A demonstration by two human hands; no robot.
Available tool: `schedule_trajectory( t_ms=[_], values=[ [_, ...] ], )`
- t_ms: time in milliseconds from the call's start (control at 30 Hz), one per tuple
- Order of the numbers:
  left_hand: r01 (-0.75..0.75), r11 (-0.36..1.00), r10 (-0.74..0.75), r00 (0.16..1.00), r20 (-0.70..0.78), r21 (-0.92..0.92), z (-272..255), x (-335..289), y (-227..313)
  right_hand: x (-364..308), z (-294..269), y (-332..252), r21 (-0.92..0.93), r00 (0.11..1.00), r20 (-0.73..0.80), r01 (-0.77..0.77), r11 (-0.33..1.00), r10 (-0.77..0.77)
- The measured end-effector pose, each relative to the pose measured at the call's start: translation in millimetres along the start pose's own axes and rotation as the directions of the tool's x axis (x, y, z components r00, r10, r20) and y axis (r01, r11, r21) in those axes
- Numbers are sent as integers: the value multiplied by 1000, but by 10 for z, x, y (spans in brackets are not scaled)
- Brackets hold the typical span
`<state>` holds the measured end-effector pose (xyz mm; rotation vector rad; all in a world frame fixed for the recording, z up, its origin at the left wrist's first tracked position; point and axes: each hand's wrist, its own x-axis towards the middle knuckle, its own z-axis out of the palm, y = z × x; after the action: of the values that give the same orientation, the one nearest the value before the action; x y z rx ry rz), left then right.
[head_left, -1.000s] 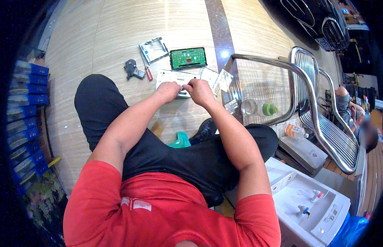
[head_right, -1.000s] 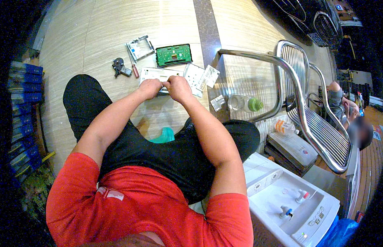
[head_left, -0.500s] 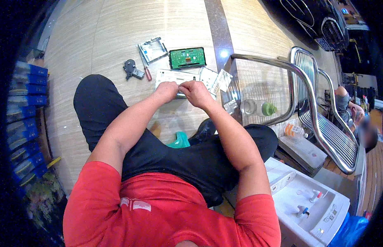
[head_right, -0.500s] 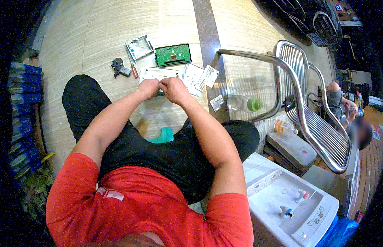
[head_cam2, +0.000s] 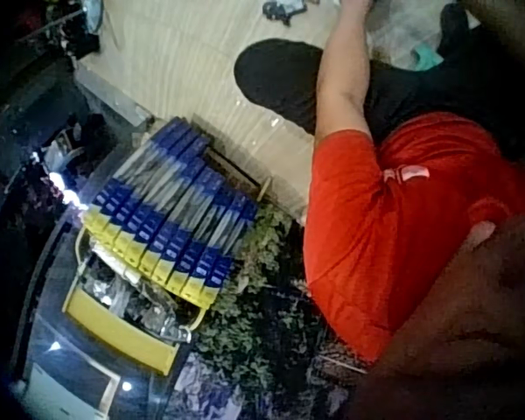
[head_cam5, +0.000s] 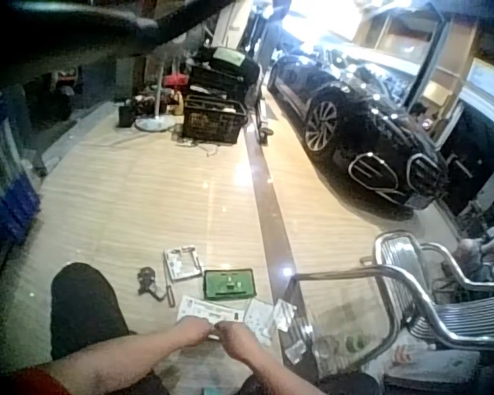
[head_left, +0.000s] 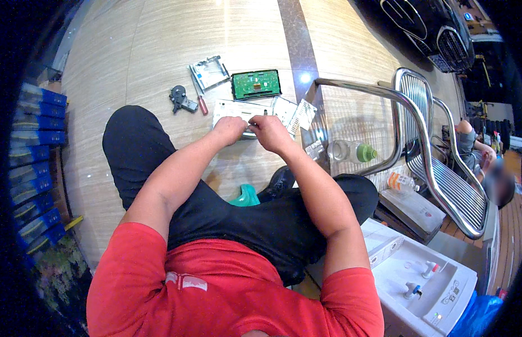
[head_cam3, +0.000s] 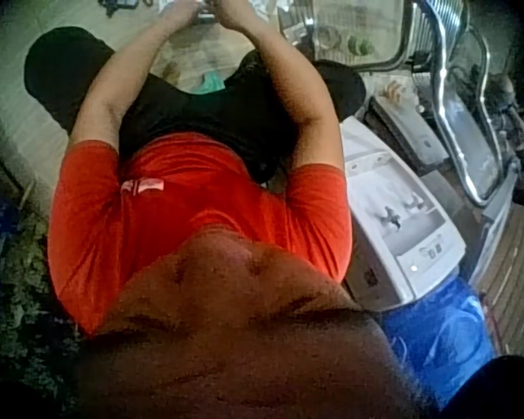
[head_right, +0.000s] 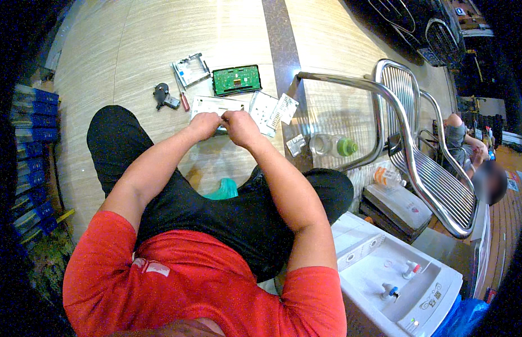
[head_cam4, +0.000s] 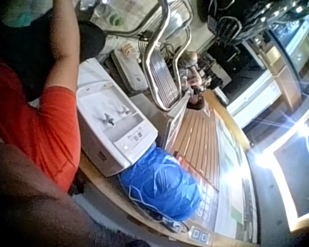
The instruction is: The person disassembles a car stereo unit by removing a front panel and metal housing pieces by hand, then uses a screwdriver to remove small screws from an internal circuit board.
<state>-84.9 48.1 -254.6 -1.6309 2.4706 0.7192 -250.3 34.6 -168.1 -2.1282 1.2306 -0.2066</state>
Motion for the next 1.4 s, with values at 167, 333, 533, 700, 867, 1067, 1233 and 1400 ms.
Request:
schedule_trajectory(
  t_ms=[167, 333, 533, 700, 867, 1067, 1233, 1400],
  values=[
    [44, 999, -44, 998, 39, 15, -95, -8, 77, -4, -7, 25, 12, 995, -43, 93, 996, -92],
    [118, 990, -116, 993, 33, -74, -137, -40, 100, -7, 3, 6, 138, 1000, 9, 20, 990, -22],
    [39, 999, -40, 997, 69, 22, -188, -52, 112, 37, -13, 57, -77, 992, 26, -120, 990, 122],
    [-27, 1000, 27, 1000, 16, -15, -48, -12, 18, 9, 14, 47, -106, 998, 59, 12, 994, -6],
    [78, 997, -77, 993, 95, -13, -49, 21, 44, 0, 48, 100, -73, 985, -16, 168, 983, -169],
    [99, 994, -97, 994, 41, -54, -73, -9, 54, -14, 56, 58, 57, 996, 14, 84, 995, -85],
    [16, 999, -14, 998, 57, -30, -84, -5, 46, 14, 16, 47, 128, 970, 24, -241, 962, 240],
    [-48, 998, 49, 999, 16, -31, -61, -11, 14, 13, -4, 26, 46, 996, 12, -91, 995, 90]
  ],
)
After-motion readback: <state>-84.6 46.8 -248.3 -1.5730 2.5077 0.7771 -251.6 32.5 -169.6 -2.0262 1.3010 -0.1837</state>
